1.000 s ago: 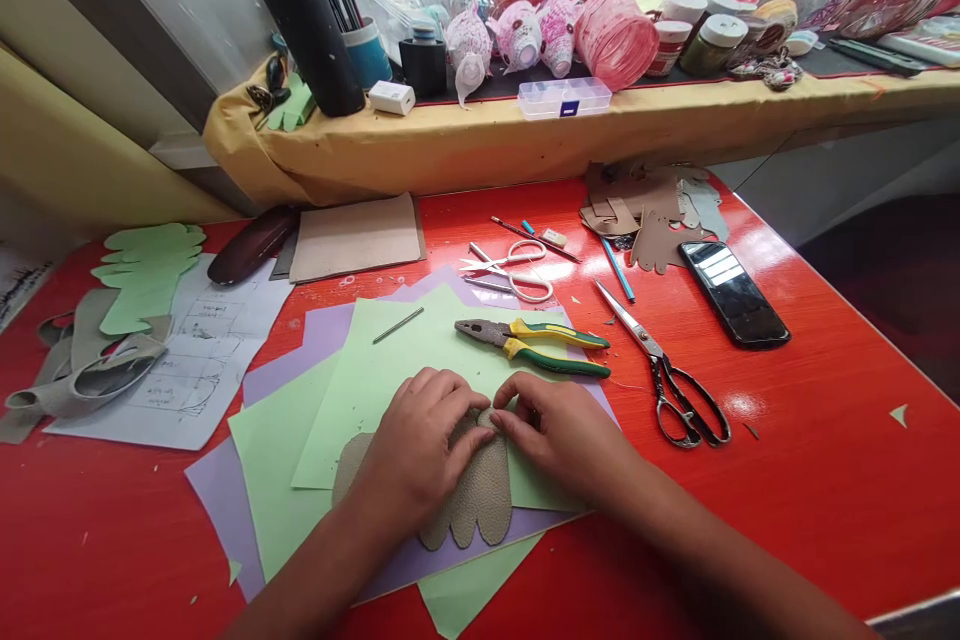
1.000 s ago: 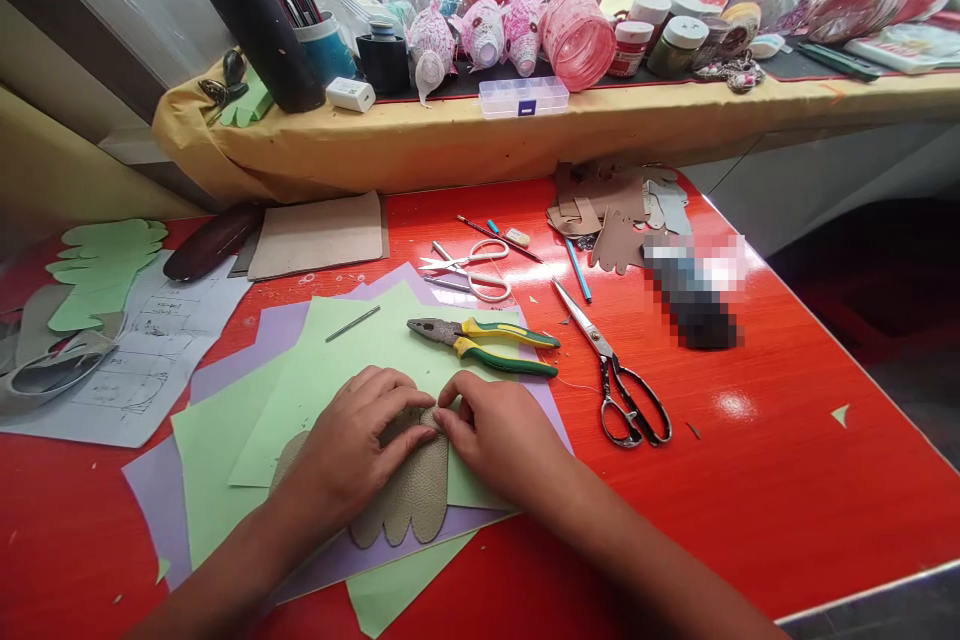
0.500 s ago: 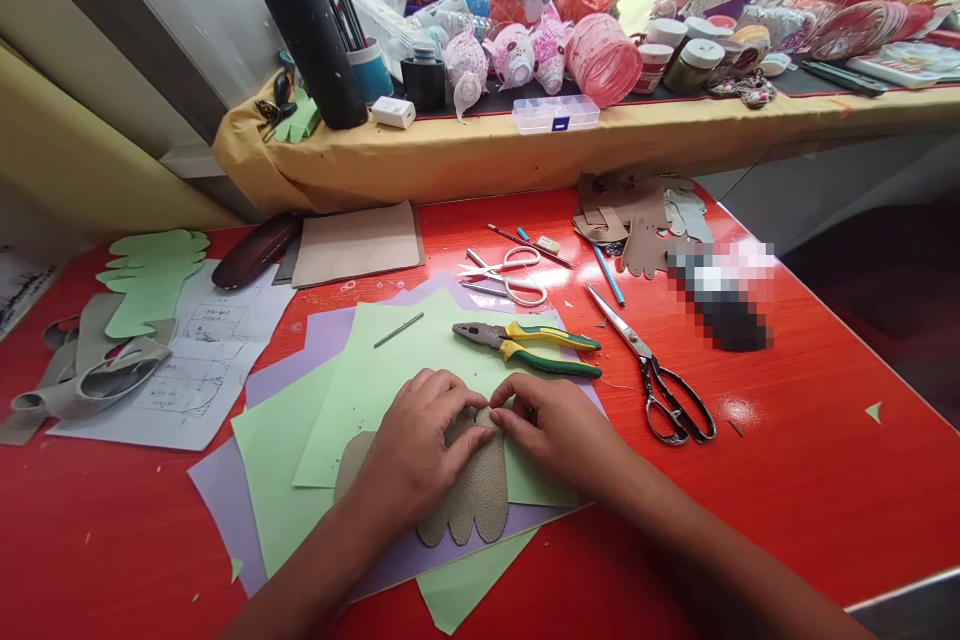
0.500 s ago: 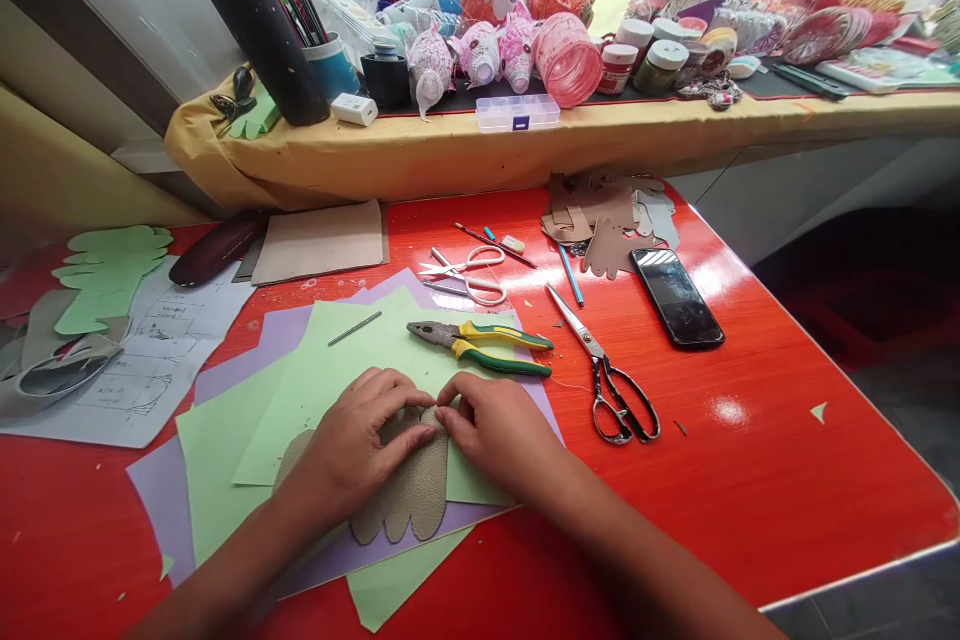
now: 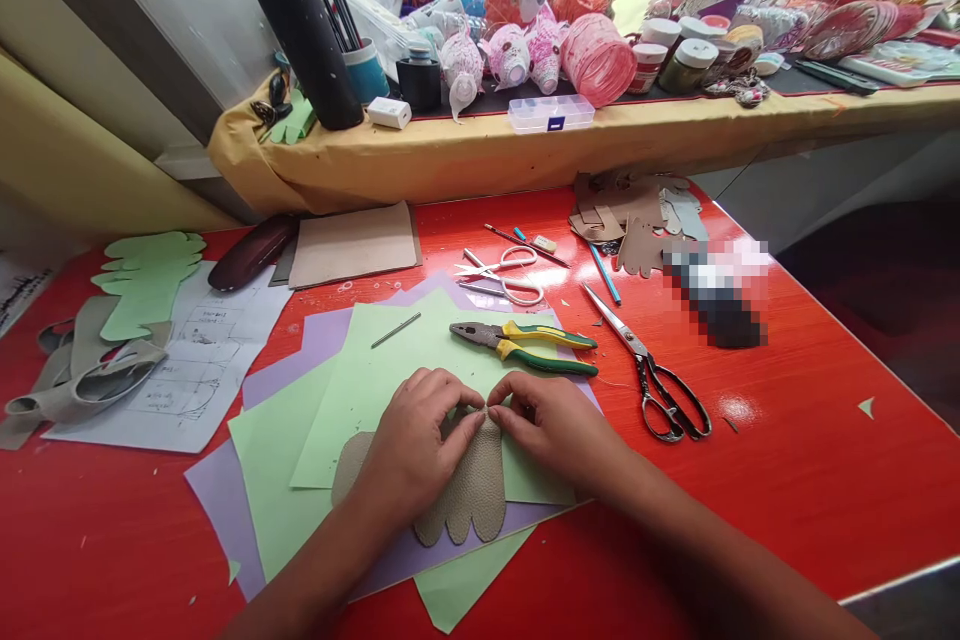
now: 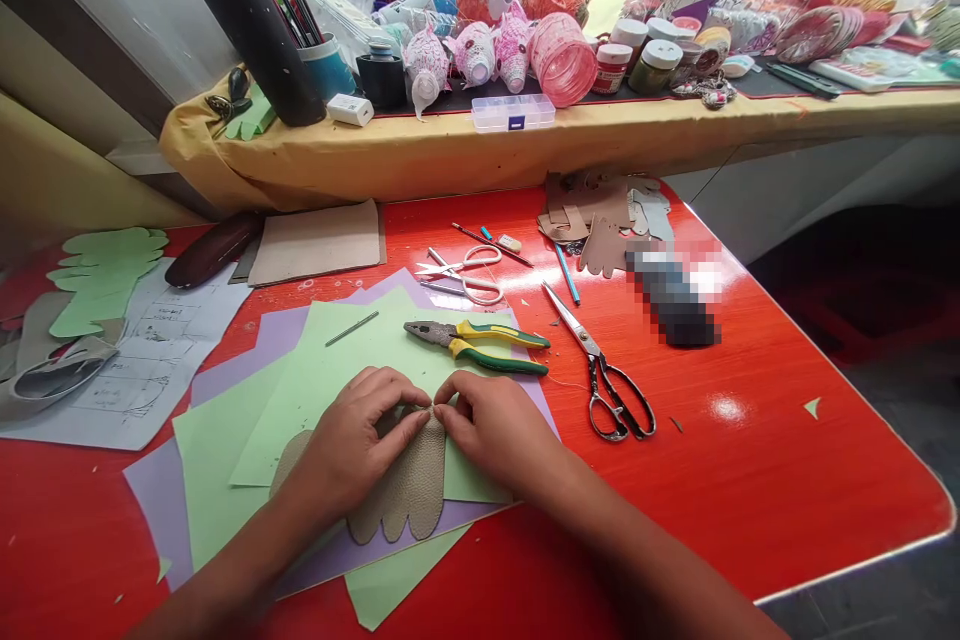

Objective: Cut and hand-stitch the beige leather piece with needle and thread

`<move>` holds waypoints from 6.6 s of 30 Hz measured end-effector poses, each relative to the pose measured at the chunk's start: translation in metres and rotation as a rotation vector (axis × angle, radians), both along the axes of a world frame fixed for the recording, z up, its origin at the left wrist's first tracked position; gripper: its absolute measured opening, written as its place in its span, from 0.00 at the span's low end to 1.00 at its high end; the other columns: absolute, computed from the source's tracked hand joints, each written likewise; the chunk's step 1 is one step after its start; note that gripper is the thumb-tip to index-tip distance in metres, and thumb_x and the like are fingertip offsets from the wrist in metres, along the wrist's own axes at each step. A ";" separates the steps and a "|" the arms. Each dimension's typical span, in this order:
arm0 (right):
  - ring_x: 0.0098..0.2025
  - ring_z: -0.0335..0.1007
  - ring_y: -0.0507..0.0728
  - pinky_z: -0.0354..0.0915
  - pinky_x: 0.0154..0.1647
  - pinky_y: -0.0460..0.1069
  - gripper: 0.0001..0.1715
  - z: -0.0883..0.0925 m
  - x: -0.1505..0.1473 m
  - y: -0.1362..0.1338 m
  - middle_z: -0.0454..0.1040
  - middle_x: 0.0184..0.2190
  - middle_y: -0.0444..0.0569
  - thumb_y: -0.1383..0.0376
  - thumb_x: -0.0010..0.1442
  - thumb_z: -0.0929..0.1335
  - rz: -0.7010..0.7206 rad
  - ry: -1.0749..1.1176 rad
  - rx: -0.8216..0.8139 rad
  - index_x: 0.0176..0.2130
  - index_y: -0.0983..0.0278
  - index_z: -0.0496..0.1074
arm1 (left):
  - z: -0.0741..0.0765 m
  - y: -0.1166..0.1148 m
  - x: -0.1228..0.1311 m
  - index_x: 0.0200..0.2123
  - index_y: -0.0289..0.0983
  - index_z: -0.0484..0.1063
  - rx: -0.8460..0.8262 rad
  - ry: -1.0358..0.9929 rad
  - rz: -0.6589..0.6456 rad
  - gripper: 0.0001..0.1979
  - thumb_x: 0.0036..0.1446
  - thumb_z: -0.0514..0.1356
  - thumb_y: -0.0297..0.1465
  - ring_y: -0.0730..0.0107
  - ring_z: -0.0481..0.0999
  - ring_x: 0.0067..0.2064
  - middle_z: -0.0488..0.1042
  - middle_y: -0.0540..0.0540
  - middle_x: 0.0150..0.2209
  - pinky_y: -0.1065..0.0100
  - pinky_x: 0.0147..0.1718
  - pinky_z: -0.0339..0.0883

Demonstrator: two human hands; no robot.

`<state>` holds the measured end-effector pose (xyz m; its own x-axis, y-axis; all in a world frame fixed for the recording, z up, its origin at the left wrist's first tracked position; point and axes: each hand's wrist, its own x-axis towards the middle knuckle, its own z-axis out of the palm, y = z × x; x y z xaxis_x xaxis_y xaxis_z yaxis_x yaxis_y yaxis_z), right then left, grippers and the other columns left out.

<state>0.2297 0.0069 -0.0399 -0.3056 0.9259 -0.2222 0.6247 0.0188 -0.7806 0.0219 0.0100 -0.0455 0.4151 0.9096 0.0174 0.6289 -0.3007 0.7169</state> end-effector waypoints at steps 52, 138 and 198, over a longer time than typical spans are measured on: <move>0.27 0.67 0.52 0.53 0.28 0.46 0.04 0.005 -0.001 0.000 0.75 0.25 0.41 0.67 0.65 0.70 0.014 -0.019 0.000 0.40 0.62 0.78 | 0.006 0.001 -0.004 0.43 0.43 0.78 -0.046 -0.032 -0.034 0.08 0.67 0.58 0.29 0.58 0.74 0.48 0.77 0.46 0.43 0.56 0.49 0.68; 0.28 0.72 0.53 0.53 0.29 0.46 0.03 0.004 0.003 -0.001 0.79 0.26 0.43 0.66 0.66 0.71 0.033 -0.052 0.016 0.39 0.61 0.79 | 0.008 0.003 0.008 0.35 0.43 0.74 -0.050 0.055 0.032 0.05 0.63 0.59 0.30 0.55 0.73 0.45 0.77 0.47 0.39 0.55 0.45 0.65; 0.27 0.67 0.52 0.51 0.27 0.47 0.10 0.011 0.008 -0.004 0.78 0.26 0.45 0.62 0.67 0.70 0.097 -0.093 -0.113 0.35 0.62 0.80 | 0.008 -0.001 0.000 0.48 0.49 0.81 -0.083 0.063 -0.058 0.11 0.63 0.66 0.31 0.56 0.71 0.49 0.73 0.47 0.44 0.53 0.51 0.65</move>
